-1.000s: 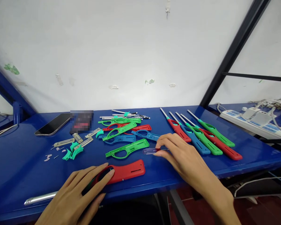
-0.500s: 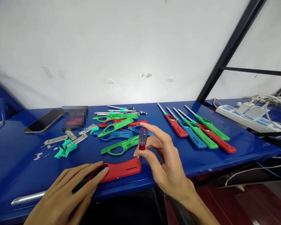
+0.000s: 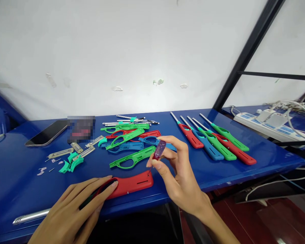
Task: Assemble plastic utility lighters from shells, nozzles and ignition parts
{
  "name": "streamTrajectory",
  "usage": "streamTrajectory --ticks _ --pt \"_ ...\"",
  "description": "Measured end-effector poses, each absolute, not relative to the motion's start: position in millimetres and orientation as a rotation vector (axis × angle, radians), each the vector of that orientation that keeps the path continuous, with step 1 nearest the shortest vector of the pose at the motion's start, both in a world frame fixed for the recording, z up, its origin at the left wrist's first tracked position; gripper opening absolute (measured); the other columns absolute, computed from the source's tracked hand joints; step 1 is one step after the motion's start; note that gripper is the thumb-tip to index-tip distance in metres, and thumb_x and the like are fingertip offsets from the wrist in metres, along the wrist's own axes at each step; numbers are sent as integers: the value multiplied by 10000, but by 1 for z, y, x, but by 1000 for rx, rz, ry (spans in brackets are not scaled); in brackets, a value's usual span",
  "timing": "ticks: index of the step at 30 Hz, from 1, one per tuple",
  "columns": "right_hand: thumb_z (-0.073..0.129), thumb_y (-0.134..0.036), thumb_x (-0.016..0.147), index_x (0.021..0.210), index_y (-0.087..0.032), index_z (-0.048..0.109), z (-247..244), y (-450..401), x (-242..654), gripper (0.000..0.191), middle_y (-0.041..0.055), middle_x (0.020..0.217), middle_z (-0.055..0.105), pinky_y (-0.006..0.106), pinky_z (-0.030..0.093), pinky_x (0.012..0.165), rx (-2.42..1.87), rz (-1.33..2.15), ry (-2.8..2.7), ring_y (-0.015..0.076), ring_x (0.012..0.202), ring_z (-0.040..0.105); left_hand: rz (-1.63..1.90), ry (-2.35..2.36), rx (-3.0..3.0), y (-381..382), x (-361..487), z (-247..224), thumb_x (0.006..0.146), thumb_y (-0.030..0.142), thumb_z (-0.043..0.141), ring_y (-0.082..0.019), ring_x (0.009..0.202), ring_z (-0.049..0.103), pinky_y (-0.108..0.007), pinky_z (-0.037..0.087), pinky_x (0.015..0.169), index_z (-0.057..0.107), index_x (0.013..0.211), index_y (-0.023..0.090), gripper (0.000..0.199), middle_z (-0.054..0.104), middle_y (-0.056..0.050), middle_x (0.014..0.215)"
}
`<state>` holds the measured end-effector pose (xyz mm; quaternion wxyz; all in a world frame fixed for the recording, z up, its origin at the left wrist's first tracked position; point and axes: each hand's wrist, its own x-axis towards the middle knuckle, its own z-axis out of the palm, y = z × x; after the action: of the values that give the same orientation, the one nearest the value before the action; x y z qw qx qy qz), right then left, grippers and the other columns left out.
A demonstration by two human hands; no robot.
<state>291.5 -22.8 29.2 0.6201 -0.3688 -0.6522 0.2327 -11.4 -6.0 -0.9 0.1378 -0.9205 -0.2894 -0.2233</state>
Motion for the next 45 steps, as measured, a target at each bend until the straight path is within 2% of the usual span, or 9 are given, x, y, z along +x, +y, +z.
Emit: streamTrajectory --ticks 13,21,30,41,45 --pt "552 -125 1114 1470 -416 418 27 -32 294 479 -20 998 674 398 639 856 -839 492 -1539 179 926 744 -724 -833 -2644 -5 -5 11 983 82 471 -231 1204 696 -360 577 941 595 1543 285 608 739 -15 1425" --pt "539 -100 1103 1453 -402 416 27 -37 293 478 -14 1007 650 437 626 860 -852 474 -1540 200 926 746 -664 -853 -2663 -5 -11 2 995 92 471 -249 1263 671 -378 589 985 521 1619 316 665 693 -18 1500" --pt "495 -16 1072 1496 -426 395 22 -38 297 597 -7 1053 669 417 630 818 -748 401 -1610 186 904 757 -687 -827 -2667 -3 -12 2 1013 108 463 -248 1268 675 -371 591 1006 523 1620 305 641 692 -39 1499" --pt "567 -42 1063 1469 -396 442 22 -32 290 553 2 1046 686 432 649 837 -831 407 -1540 205 931 760 -706 -809 -2654 -1 -13 -2 1028 117 466 -232 1281 658 -356 555 1015 478 1652 310 653 689 -11 1501" --pt "596 -46 1047 1588 -446 389 29 -30 289 704 18 1150 717 446 654 925 -858 340 -1640 214 1013 759 -669 -783 -2632 0 -17 -6 1034 134 455 -237 1277 676 -358 571 986 465 1661 315 653 683 -13 1519"
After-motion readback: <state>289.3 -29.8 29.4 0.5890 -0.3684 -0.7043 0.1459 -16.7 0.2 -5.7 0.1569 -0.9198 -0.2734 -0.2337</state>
